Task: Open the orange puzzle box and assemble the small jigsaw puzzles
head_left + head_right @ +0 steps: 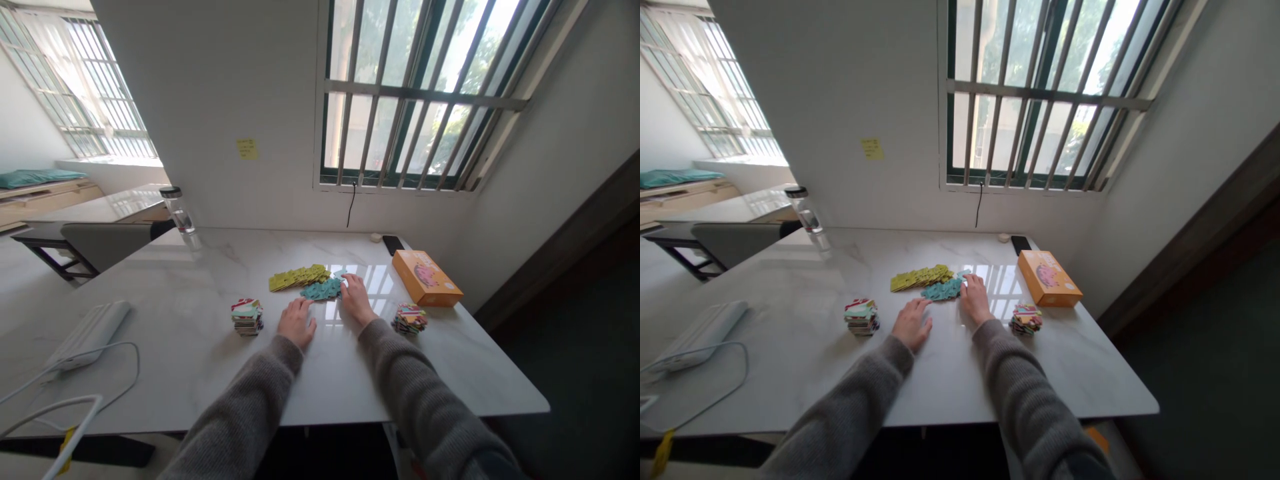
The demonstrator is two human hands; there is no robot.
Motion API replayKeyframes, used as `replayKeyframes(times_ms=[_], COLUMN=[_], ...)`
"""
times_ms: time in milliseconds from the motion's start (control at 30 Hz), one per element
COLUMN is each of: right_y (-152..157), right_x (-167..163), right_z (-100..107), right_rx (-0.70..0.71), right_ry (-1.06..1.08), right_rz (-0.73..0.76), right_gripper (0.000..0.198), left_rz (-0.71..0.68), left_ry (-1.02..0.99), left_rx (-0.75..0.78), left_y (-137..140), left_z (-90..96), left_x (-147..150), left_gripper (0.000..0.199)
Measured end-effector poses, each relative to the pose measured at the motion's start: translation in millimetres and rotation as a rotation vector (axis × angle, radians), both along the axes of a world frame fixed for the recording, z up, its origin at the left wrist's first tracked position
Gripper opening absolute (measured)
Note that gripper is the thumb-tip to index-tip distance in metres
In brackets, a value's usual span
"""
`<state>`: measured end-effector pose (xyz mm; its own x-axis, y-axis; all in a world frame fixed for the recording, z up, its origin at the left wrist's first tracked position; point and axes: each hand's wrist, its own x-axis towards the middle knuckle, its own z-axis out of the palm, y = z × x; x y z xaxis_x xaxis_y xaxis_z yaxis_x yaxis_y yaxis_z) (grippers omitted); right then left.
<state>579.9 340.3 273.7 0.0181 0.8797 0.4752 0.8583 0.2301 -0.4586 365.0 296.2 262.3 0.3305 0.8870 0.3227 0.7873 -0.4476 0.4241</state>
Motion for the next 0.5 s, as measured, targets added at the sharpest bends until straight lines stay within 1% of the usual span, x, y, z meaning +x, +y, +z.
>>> replayKeyframes(times_ms=[100, 200, 300, 500], right_y=[4, 1, -7, -31], right_x=[-4, -10, -14, -17], right_z=[-5, -6, -5, -4], right_rx=[-0.036, -0.068, -0.091, -0.102], right_ry=[-0.061, -0.117, -0.149, -0.156], right_rz=[0.032, 0.062, 0.075, 0.151], right_gripper=[0.033, 0.032, 0.028, 0.026], left_rz=[-0.013, -0.017, -0.028, -0.146], left_ry=[0.011, 0.002, -0.012, -0.132], left_rx=[-0.020, -0.027, -0.031, -0.006], left_y=[4, 11, 17, 15], left_z=[-0.9, -1.1, -0.1, 3.0], left_x=[0, 0, -1, -8], left_gripper=[0.049, 0.053, 0.054, 0.049])
